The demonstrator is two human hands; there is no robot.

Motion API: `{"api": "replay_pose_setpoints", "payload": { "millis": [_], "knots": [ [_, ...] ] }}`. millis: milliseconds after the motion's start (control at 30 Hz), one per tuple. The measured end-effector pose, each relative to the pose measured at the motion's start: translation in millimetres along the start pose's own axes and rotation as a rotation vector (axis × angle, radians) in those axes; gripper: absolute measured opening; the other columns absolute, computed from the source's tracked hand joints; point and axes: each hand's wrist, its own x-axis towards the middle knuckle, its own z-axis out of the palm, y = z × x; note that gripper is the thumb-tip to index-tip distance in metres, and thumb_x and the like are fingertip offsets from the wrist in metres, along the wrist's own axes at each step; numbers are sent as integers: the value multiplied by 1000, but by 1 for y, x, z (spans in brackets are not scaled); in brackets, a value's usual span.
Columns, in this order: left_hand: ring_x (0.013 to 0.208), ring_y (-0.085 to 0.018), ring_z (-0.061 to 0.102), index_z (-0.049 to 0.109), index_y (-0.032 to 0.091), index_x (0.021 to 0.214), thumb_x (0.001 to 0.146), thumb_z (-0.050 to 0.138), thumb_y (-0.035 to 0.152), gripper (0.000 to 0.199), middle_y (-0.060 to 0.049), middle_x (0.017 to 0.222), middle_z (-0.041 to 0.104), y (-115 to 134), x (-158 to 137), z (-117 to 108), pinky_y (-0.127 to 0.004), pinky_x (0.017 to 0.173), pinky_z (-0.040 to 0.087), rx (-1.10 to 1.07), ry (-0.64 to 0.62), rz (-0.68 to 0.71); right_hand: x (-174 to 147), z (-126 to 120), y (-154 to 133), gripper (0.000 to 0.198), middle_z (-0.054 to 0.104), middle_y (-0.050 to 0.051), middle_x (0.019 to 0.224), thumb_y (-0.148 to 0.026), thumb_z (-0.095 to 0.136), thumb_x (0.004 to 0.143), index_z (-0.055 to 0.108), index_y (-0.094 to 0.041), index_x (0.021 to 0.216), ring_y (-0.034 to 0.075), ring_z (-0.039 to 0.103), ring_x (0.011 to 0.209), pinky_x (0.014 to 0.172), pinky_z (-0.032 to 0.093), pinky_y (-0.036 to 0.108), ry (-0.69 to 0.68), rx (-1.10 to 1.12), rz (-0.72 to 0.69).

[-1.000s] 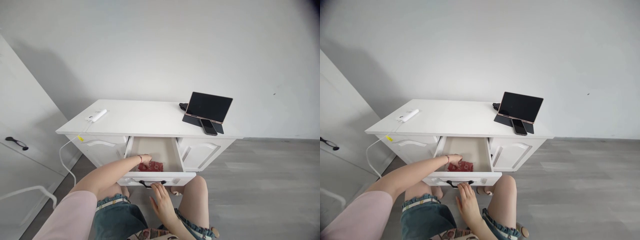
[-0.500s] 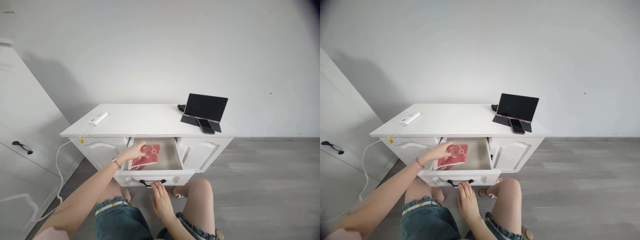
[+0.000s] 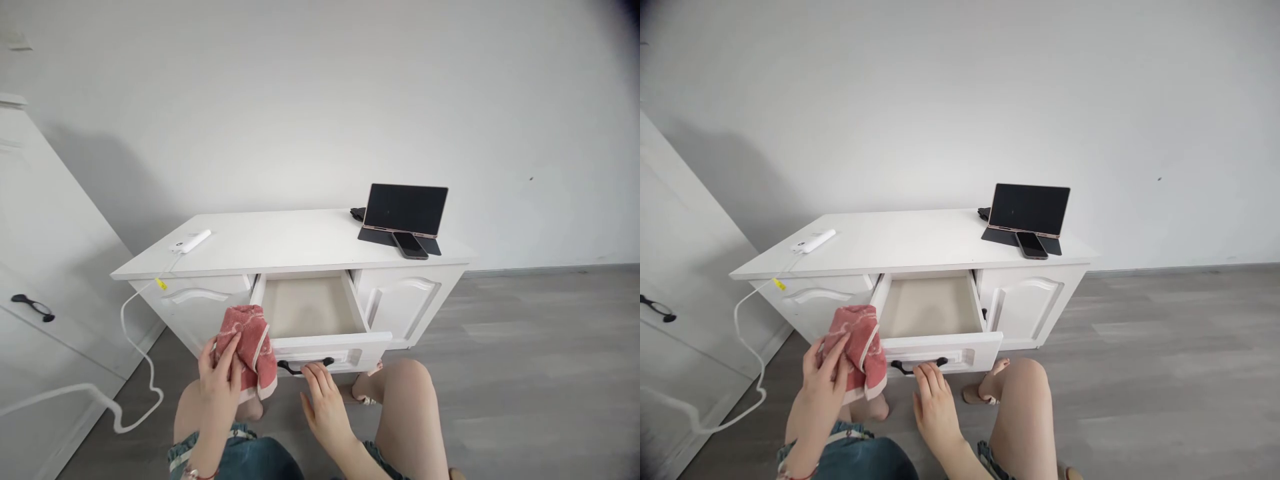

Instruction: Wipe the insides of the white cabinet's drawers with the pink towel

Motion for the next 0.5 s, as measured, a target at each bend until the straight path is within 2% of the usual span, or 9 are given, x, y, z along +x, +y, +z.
{"api": "replay_pose_setpoints", "payload": {
  "millis": [67, 133, 200, 267, 367, 500],
  "knots": [
    [120, -32, 46, 65, 24, 117, 83, 51, 21, 36, -14, 132, 41, 0, -11, 12, -47, 99, 43, 81, 94, 26, 0, 0, -1, 54, 54, 11, 125, -4, 45, 81, 41, -18, 133, 24, 45, 123, 103, 44, 44, -1, 6, 6],
    [116, -34, 46, 63, 22, 120, 81, 53, 18, 41, -16, 123, 45, 0, -20, 19, -52, 99, 40, 172, 157, 45, 0, 0, -2, 54, 54, 11, 125, -5, 45, 81, 41, -19, 133, 24, 45, 123, 103, 45, 44, 2, 9, 9],
    [106, -31, 50, 57, 23, 128, 82, 51, 16, 48, -14, 109, 50, 1, -26, 23, -49, 94, 43, 178, 145, 67, 0, 0, -2, 54, 54, 11, 125, -5, 45, 81, 41, -19, 134, 25, 46, 122, 102, 46, 45, 10, 9, 14],
    [100, -27, 52, 49, 23, 136, 84, 47, 15, 53, -12, 105, 50, 6, -31, 25, -44, 90, 45, 107, 113, 82, 0, 0, -3, 55, 54, 11, 125, -5, 45, 81, 41, -20, 134, 25, 46, 122, 101, 46, 46, 21, 9, 16],
    [106, -28, 48, 39, 21, 142, 87, 44, 23, 55, -14, 116, 45, 19, -35, 28, -45, 93, 43, 32, 106, 63, 0, 0, -3, 54, 55, 11, 123, -5, 45, 80, 42, -19, 133, 24, 46, 122, 101, 46, 46, 30, 16, 7],
    [114, -34, 42, 36, 16, 143, 80, 58, 40, 71, -18, 125, 39, 34, -38, 38, -50, 95, 39, 104, 158, -6, 1, 0, -5, 56, 54, 11, 124, -4, 45, 79, 42, -18, 133, 24, 45, 122, 103, 45, 46, 33, 29, 0]
  ]
}}
